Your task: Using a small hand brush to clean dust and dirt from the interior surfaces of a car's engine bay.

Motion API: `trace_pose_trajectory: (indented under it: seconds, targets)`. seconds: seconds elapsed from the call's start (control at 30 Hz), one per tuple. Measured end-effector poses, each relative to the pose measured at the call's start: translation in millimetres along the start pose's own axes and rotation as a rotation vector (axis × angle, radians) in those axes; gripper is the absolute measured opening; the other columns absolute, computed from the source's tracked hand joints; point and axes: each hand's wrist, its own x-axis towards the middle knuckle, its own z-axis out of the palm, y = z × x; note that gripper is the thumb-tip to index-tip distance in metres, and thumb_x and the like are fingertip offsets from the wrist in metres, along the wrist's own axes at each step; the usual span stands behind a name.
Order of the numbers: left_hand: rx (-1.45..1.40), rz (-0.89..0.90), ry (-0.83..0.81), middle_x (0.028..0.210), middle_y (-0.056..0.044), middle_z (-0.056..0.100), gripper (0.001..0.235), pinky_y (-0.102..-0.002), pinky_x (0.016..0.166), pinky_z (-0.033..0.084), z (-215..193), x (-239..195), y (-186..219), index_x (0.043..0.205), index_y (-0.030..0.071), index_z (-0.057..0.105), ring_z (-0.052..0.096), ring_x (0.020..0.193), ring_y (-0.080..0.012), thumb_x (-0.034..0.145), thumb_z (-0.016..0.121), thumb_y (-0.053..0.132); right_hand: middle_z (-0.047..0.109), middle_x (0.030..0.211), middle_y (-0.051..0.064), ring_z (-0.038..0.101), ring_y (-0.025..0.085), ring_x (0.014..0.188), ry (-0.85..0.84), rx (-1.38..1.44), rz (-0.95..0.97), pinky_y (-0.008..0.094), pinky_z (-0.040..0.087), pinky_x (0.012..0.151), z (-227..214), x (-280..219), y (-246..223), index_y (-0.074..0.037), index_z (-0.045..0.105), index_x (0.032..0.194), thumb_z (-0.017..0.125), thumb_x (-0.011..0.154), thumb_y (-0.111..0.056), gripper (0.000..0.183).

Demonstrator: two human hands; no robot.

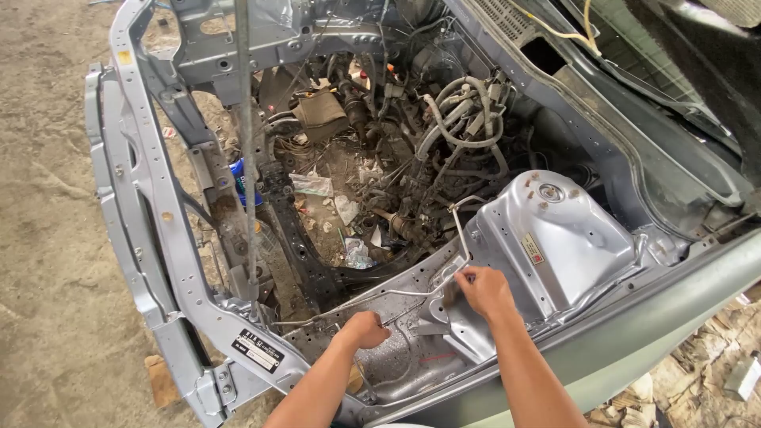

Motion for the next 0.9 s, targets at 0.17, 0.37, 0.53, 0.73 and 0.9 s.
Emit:
trace_pose_trajectory:
  seconds: [0.17,0.37,0.53,0.73,0.9]
  targets:
    - [-0.001,-0.003,0.013,0.114,-0.017,0.075,0.047,-0.046,0.098,0.056,8.8,9.8,-6.2,0.106,0.019,0.078,0.067,0.119,-0.0357,0.075,0.066,0.052,0.079,0.075,0.002,0.077,0.027,0.084,0.070,0.049,0.093,0.038,0.060,0.084,9.2,4.1,9.3,-0.027,0.082,0.099,0.064,0.090,-0.055,0.035]
    - [0.005,0.002,-0.004,0.115,-0.017,0.075,0.047,-0.046,0.099,0.056,3.2,2.3,-1.2,0.106,0.019,0.078,0.067,0.120,-0.0354,0.076,0.066,0.053,0.082,0.100,0.003,0.075,0.028,0.104,-0.026,-0.039,0.124,0.038,0.057,0.097,15.4,2.8,10.7,-0.029,0.082,0.109,0.065,0.086,-0.051,0.036]
    - [0.023,0.005,-0.001,0.114,-0.015,0.075,0.049,-0.045,0.099,0.056,8.6,12.9,-6.4,0.106,0.021,0.079,0.067,0.120,-0.0345,0.075,0.066,0.056,0.081,0.102,0.008,0.072,0.034,0.109,-0.112,0.039,0.106,0.043,0.056,0.099,32.4,13.0,14.4,-0.020,0.083,0.104,0.068,0.080,-0.047,0.039]
    - [0.020,-0.014,-0.007,0.117,-0.013,0.075,0.048,-0.044,0.100,0.055,9.9,15.3,-11.0,0.108,0.022,0.078,0.066,0.122,-0.0326,0.075,0.065,0.055,0.081,0.101,0.007,0.074,0.031,0.106,-0.018,0.005,0.168,0.042,0.056,0.097,14.5,0.7,11.3,-0.023,0.083,0.107,0.057,0.089,-0.052,0.042]
    - [0.032,-0.020,-0.003,0.116,-0.012,0.075,0.049,-0.043,0.099,0.056,12.3,21.2,-14.7,0.108,0.024,0.078,0.067,0.122,-0.0309,0.074,0.065,0.058,0.082,0.100,0.007,0.071,0.036,0.108,-0.068,0.128,0.129,0.047,0.055,0.096,-6.4,-6.6,-13.9,-0.020,0.084,0.103,0.060,0.086,-0.048,0.040]
